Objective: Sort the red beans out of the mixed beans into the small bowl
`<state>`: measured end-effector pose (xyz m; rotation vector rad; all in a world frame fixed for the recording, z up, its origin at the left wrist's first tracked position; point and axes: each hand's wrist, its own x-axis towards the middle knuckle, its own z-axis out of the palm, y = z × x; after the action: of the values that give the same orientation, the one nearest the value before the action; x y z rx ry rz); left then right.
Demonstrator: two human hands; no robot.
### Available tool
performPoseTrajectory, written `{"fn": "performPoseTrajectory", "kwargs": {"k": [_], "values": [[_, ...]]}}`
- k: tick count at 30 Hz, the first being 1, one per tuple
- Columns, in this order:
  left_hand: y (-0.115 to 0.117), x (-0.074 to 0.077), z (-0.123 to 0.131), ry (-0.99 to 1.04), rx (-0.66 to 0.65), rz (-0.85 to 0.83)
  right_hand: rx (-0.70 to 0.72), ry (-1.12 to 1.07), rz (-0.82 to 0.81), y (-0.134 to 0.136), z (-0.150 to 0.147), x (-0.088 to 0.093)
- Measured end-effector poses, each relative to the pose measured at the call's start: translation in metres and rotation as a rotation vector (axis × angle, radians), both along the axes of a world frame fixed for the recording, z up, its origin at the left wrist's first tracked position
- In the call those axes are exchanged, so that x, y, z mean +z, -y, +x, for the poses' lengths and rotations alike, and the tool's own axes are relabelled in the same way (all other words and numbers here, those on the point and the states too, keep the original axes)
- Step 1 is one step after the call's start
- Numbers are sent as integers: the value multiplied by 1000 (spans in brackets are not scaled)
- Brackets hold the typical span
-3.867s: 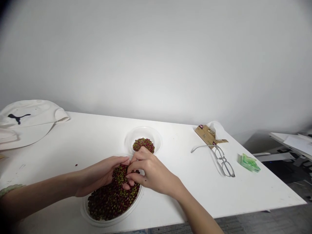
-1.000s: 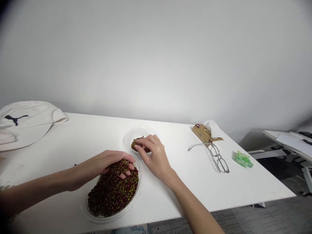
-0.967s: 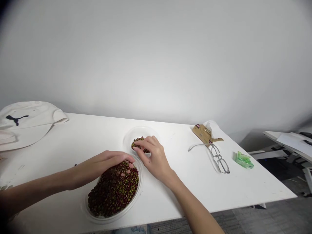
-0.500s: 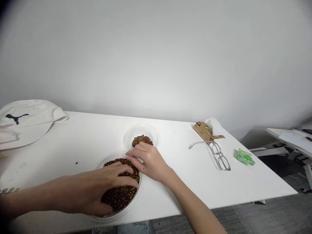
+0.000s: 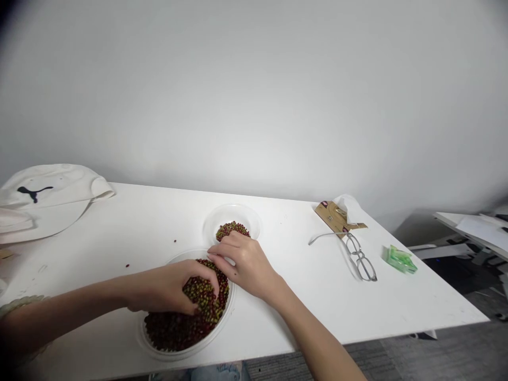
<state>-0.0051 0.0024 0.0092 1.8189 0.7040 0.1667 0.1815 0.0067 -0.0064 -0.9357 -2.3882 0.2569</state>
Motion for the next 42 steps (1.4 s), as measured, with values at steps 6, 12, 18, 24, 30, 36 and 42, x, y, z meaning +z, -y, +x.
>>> {"fn": "performPoseTrajectory", "kwargs": {"k": [6,12,18,24,30,36,42], "values": [[4,8,2,140,164,-539,-16,-66,-46,2,0,5],[10,16,4,368,364,-734,-65,-219,-160,3,5,15],[10,4,8,455,421,-807,125,-159,-186,8,7,22],[9,-3,10,458,394,-776,151,-33,-214,9,4,14],[10,-3,10,468,377,-774,171,-27,-227,9,2,15],[10,-2,9,427,375,-793,247,-139,-276,11,4,22],[8,-4,6,442,402,-842,-232,-348,-62,-7,13,15]]}}
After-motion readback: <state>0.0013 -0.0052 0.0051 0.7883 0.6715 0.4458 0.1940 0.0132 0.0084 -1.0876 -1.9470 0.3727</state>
